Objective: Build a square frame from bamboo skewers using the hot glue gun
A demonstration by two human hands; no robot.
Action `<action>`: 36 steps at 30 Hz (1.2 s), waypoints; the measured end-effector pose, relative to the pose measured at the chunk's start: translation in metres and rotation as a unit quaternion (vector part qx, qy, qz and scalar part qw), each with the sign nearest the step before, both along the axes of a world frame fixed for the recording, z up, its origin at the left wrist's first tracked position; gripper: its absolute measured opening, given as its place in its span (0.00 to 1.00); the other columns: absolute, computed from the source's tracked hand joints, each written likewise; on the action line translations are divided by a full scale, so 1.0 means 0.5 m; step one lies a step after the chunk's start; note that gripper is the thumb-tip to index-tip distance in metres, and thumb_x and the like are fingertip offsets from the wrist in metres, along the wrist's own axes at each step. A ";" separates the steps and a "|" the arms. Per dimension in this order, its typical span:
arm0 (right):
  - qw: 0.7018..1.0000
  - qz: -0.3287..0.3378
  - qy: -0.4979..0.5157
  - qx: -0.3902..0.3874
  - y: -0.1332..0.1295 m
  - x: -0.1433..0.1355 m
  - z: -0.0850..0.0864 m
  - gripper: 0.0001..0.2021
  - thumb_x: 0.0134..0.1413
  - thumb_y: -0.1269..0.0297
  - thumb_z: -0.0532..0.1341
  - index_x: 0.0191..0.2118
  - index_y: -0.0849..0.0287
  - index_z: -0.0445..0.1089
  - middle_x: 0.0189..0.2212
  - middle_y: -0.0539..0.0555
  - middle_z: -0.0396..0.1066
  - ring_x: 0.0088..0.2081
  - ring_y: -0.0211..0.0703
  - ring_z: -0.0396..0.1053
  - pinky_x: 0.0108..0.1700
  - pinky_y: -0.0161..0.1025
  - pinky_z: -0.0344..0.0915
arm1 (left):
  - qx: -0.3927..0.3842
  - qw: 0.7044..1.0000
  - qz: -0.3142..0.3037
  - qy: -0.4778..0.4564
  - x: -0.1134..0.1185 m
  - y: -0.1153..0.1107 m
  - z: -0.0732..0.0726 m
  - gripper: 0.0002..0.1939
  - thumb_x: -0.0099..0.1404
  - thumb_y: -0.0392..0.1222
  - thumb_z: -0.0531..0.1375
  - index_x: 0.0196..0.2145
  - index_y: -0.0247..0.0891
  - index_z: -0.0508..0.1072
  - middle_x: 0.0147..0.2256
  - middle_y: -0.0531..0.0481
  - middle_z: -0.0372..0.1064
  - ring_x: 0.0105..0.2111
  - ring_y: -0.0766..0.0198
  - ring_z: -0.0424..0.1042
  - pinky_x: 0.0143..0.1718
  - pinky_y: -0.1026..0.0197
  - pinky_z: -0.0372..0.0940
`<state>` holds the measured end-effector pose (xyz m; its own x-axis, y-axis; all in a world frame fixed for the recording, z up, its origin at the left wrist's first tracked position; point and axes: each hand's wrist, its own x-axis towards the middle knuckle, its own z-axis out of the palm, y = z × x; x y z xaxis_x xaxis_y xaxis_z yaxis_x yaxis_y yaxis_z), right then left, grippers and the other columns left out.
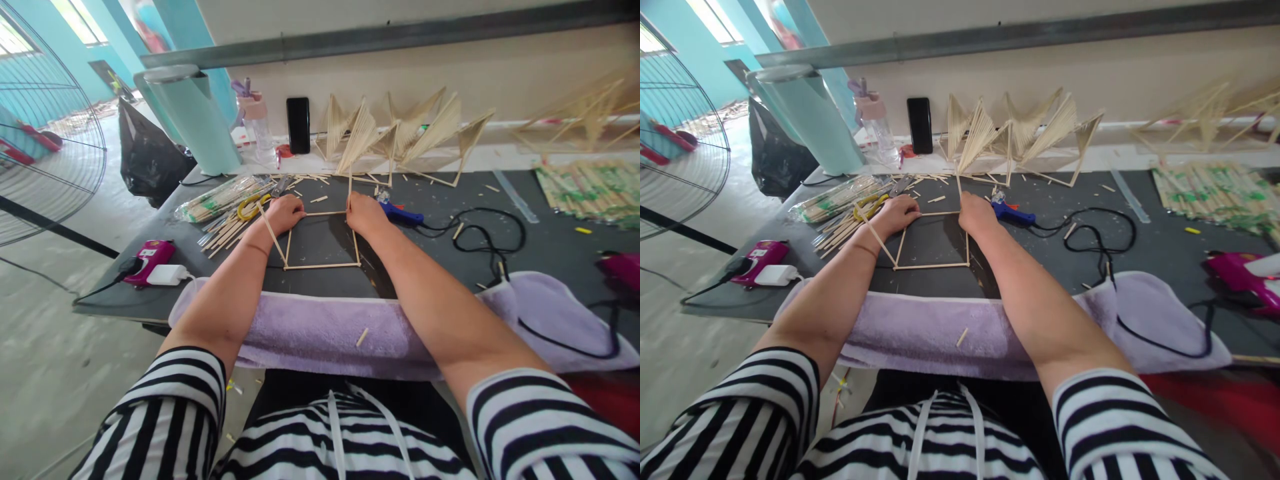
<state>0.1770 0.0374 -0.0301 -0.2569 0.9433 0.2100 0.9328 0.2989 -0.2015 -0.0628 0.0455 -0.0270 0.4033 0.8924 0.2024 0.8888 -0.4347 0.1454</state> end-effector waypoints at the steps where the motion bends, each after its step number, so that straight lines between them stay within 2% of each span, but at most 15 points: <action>1: 1.000 0.000 -0.001 0.001 0.000 0.000 -0.001 0.13 0.57 0.75 0.54 0.47 0.64 0.69 0.42 0.65 0.75 0.45 0.57 0.73 0.45 0.44 0.66 | 0.001 1.000 0.000 -0.001 0.000 0.000 0.000 0.08 0.62 0.42 0.58 0.33 0.38 0.75 0.38 0.44 0.75 0.44 0.56 0.71 0.45 0.56 0.62; 11: 1.000 -0.002 0.000 -0.007 -0.003 -0.002 0.003 0.14 0.59 0.75 0.53 0.49 0.65 0.68 0.43 0.66 0.74 0.47 0.56 0.72 0.48 0.44 0.65 | -0.005 1.000 0.003 -0.006 0.001 0.002 -0.001 0.08 0.62 0.42 0.58 0.33 0.37 0.75 0.39 0.44 0.75 0.44 0.55 0.71 0.45 0.55 0.62; 36: 1.000 -0.005 -0.001 -0.007 0.000 0.000 0.002 0.13 0.58 0.75 0.54 0.48 0.65 0.68 0.42 0.67 0.75 0.46 0.60 0.73 0.46 0.47 0.67 | -0.007 1.000 0.008 0.002 0.006 -0.006 0.008 0.09 0.61 0.43 0.57 0.34 0.37 0.76 0.39 0.43 0.75 0.45 0.55 0.71 0.46 0.54 0.63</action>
